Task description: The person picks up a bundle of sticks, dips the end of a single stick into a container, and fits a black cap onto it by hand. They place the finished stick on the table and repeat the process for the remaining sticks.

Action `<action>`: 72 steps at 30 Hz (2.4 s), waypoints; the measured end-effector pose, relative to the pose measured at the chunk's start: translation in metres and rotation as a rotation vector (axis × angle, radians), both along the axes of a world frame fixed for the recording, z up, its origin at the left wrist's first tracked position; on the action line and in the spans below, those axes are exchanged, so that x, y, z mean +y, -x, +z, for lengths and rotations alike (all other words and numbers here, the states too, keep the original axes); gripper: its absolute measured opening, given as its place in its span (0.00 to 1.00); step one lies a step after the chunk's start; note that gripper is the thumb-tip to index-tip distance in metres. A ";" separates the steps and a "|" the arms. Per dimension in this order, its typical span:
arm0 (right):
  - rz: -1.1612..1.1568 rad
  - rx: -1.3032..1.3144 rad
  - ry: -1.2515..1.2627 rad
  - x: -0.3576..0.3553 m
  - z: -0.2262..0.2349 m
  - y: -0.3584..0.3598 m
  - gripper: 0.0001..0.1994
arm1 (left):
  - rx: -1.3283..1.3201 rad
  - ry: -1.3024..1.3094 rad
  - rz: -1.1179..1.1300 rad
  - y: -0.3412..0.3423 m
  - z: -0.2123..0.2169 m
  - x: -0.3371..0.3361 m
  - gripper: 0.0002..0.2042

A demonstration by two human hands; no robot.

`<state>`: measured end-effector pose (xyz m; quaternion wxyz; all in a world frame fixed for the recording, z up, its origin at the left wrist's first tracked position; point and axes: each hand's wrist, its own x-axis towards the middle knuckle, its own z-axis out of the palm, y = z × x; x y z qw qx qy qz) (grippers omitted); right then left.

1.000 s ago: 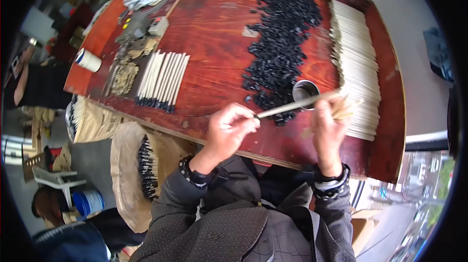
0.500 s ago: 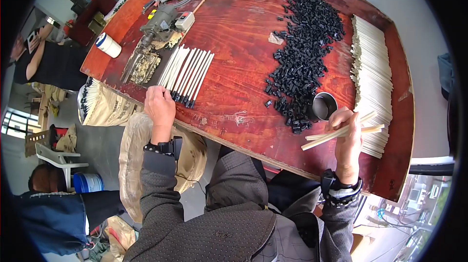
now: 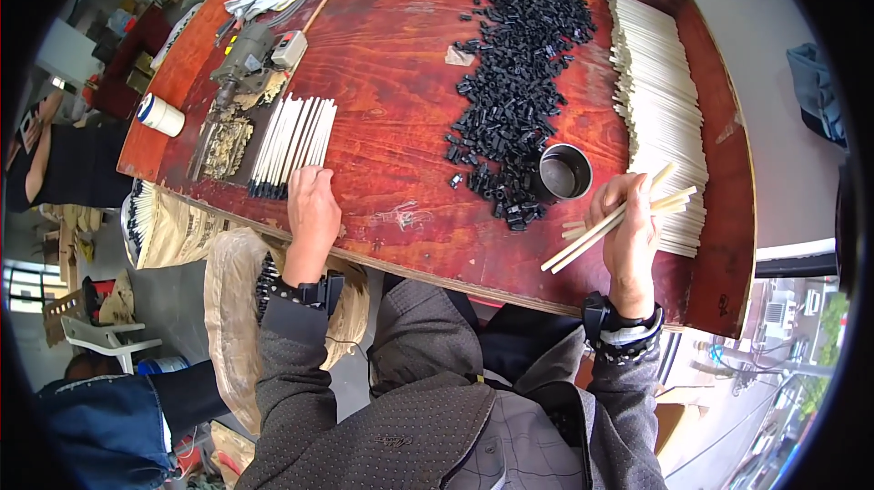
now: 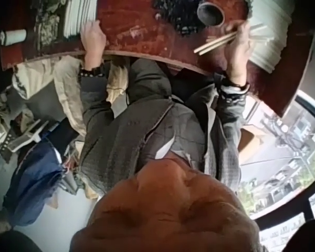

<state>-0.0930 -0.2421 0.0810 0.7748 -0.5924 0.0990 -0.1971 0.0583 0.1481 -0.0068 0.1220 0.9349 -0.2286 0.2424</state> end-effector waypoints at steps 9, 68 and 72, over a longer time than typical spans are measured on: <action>-0.262 0.008 0.338 -0.011 -0.001 -0.003 0.25 | 0.173 0.333 -0.319 0.036 0.032 -0.107 0.10; -0.170 -0.092 0.087 0.029 -0.004 -0.018 0.20 | 0.068 0.142 0.120 0.043 0.012 -0.009 0.06; -0.155 0.017 0.241 0.027 0.003 -0.013 0.25 | 0.049 0.006 0.208 0.031 0.007 0.008 0.06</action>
